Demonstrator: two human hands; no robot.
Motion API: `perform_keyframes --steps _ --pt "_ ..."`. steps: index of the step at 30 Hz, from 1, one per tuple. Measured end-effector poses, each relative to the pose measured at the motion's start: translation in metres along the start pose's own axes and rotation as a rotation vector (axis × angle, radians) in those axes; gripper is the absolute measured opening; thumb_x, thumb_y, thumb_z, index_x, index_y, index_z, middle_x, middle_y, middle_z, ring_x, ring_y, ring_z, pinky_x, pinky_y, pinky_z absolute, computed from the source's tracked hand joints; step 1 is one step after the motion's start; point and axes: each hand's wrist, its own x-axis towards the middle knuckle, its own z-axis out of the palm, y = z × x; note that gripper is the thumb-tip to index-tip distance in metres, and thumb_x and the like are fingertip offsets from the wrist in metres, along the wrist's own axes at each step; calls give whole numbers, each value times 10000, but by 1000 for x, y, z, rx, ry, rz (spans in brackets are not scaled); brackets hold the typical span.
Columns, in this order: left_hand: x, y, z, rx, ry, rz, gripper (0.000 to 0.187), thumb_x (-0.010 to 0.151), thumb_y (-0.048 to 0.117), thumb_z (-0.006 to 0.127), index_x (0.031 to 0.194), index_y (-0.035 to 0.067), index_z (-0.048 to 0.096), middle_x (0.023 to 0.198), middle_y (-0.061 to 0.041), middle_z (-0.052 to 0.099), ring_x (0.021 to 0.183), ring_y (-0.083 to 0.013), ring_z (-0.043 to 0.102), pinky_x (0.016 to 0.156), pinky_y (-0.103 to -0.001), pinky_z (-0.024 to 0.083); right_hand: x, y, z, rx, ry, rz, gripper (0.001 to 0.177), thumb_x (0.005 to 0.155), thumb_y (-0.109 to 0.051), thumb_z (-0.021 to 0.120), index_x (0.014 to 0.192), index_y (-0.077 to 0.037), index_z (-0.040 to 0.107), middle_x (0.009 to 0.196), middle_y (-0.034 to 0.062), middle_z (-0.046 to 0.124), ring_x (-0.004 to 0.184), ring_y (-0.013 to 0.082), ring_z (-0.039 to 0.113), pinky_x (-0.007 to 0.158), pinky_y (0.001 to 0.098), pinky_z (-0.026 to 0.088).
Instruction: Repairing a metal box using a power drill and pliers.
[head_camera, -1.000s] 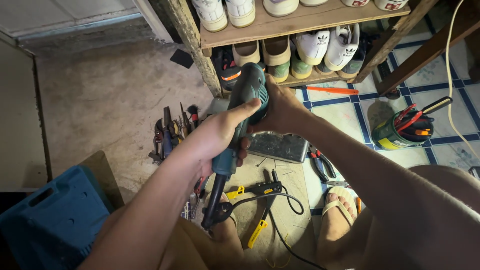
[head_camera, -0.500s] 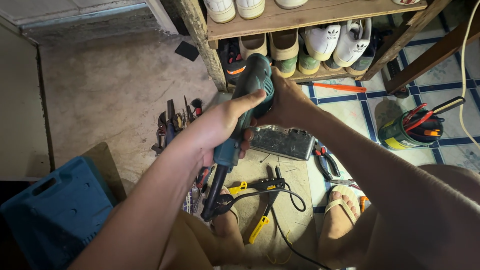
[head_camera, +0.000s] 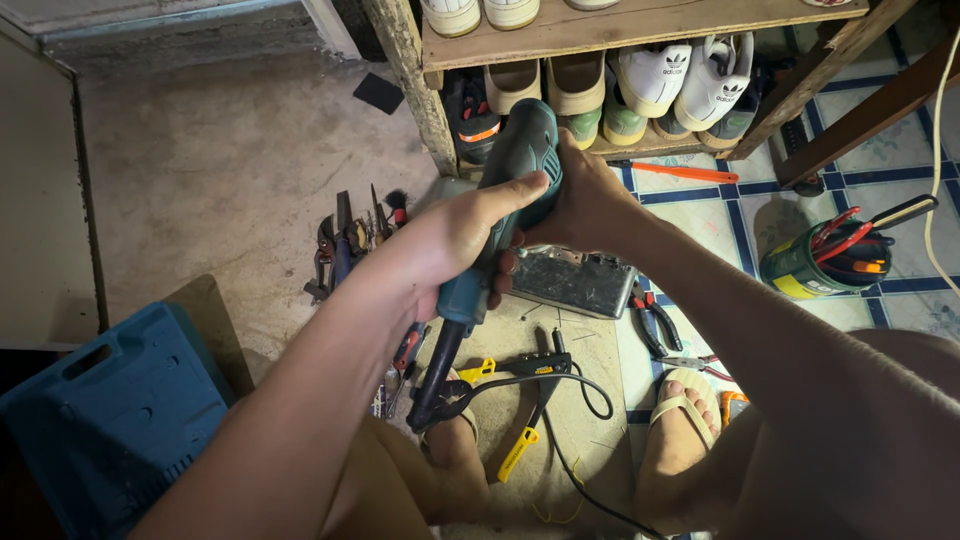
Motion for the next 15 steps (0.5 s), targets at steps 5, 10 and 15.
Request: perform_keyframes --steps 5,10,15 --pt "1 -1 0 -12 -12 23 612 810 637 661 883 37 567 646 -56 547 453 -168 556 401 -359 485 3 10 6 -42 19 -54 1393 455 -500 1020 1483 46 255 1319 251 598 1217 402 611 1007 444 510" --pt "2 -2 1 -24 -17 21 592 797 623 676 897 49 574 646 -56 548 452 -165 562 398 -355 482 3 13 8 4 18 -33 1398 447 -484 1002 1503 35 247 1306 230 617 1222 388 617 1015 435 509" --pt "-2 1 3 1 3 -1 612 808 641 663 895 41 578 651 -53 556 439 -160 556 399 -346 476 0 4 3 -47 -2 -32 1385 480 -531 965 1521 32 247 1381 232 577 1278 376 589 1057 421 492"
